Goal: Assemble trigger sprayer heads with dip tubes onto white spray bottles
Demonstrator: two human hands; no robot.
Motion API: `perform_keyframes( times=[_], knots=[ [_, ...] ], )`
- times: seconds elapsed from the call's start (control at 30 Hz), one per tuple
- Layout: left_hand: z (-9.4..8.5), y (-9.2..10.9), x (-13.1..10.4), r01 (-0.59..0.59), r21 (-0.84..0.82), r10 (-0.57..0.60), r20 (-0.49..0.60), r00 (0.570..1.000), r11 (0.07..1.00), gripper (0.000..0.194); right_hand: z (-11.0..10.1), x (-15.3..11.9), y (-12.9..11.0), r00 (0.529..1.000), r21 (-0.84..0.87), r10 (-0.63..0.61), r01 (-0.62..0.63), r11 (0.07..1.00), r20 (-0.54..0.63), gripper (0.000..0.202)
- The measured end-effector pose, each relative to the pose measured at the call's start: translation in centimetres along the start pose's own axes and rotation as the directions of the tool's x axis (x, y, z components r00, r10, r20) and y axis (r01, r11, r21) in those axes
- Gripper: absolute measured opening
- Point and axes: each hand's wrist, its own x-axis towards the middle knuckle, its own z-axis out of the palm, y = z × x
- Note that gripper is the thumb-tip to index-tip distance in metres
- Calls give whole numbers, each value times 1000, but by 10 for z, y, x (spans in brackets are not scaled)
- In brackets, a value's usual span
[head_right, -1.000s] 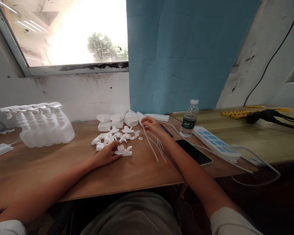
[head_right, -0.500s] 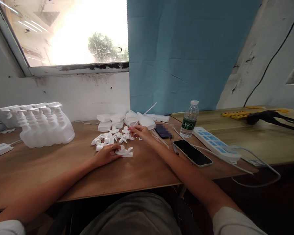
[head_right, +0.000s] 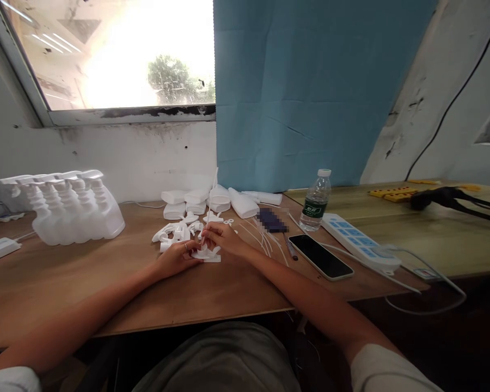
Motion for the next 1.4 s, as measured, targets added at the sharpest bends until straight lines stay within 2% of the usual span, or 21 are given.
perform_keyframes(
  times=[0.5,0.7,1.0,1.2,1.4],
  knots=[
    [1,-2,0,18,13,-18,18,1000,1000,30,-2,-4,-2,996,-240,-52,67,969,69,31],
    [4,-5,-1,9,9,-10,10,1000,1000,28,4,-3,-1,997,-274,-64,76,959,51,28],
    [4,-7,-2,16,-12,-16,-12,1000,1000,30,4,0,-1,987,-483,-135,162,860,91,16],
    [6,-10,-2,29,-35,-29,-14,999,999,31,6,2,3,975,-511,-165,220,831,151,22],
    [5,-5,-1,51,-44,-52,-5,999,998,30,4,-3,10,993,-352,-74,103,930,94,27]
  ],
)
